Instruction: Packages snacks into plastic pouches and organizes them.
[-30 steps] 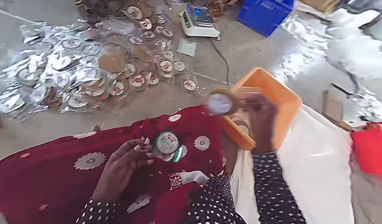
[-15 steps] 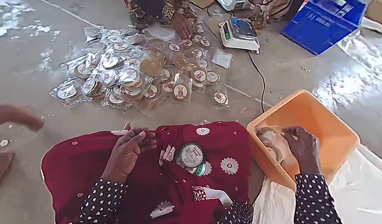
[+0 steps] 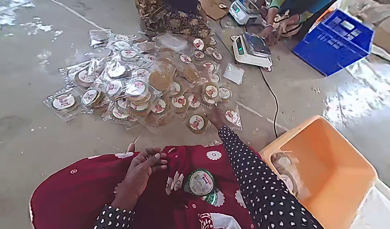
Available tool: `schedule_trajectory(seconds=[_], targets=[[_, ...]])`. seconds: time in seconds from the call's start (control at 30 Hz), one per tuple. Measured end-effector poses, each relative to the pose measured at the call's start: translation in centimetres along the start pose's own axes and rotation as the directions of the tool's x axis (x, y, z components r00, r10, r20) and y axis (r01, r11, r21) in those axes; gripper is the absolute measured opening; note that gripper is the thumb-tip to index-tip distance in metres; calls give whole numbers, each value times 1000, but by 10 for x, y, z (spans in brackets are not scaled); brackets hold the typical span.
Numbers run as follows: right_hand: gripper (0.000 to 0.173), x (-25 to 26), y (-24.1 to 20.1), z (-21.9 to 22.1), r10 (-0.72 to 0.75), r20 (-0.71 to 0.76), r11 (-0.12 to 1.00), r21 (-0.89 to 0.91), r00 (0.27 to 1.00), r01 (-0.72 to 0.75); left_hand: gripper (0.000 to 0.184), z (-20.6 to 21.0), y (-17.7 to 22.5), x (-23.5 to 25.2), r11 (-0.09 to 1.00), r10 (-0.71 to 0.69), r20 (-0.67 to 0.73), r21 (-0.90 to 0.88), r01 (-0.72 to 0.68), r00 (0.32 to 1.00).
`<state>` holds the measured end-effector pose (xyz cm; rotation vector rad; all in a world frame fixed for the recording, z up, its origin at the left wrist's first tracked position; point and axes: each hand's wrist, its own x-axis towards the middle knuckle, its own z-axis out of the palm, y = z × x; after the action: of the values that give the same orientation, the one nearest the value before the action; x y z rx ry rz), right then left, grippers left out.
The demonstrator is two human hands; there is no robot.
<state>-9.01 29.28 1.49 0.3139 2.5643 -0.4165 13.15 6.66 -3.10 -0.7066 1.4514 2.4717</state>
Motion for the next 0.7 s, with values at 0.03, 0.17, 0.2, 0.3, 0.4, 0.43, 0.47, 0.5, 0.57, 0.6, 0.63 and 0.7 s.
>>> schedule_trajectory(seconds=[0.03,0.17,0.2,0.3,0.4,0.43,0.47,0.5,0.57,0.6,0.63,0.7], targets=[[48,27,10,6,-33,26,999,8,999,33,21,0,0,1,1000,-3,-2,-8,3,1000],[24,95,48,49,-389,-275,896,111,879,431,23,-1,-1,4,1000,-8,7,4,8,1000],[22,75,40,39,-481,-256,851,96,839,517,22,1,0,4,1000,-15,7,17,15,1000],[11,-8,20,22,-761,-358,559,63,542,827,33,5,2,2,996,-84,7,-5,84,996],[7,-93,13,6,-888,-406,250,-34,215,968,81,5,4,-6,962,-213,184,-130,239,960],[8,-118,14,2,-900,-411,189,-65,146,980,98,0,2,-10,928,-229,337,-206,309,913],[10,-138,16,1,-905,-416,138,-85,91,987,109,-4,-1,-13,889,-205,492,-269,371,846],[12,-154,20,2,-907,-419,89,-91,43,992,108,-7,-5,-18,861,-150,614,-305,408,775],[14,-175,33,10,-916,-401,25,-75,-7,997,64,-5,-7,-37,824,-54,663,-393,409,746],[13,-181,42,15,-918,-397,21,-53,-2,998,42,-3,-8,-49,823,-48,603,-427,374,796],[12,-186,52,22,-911,-412,35,-18,24,999,32,-5,-13,-58,832,-49,559,-435,343,828],[9,-193,75,33,-869,-460,165,81,184,983,31,-10,-29,-71,826,-37,544,-456,332,838]])
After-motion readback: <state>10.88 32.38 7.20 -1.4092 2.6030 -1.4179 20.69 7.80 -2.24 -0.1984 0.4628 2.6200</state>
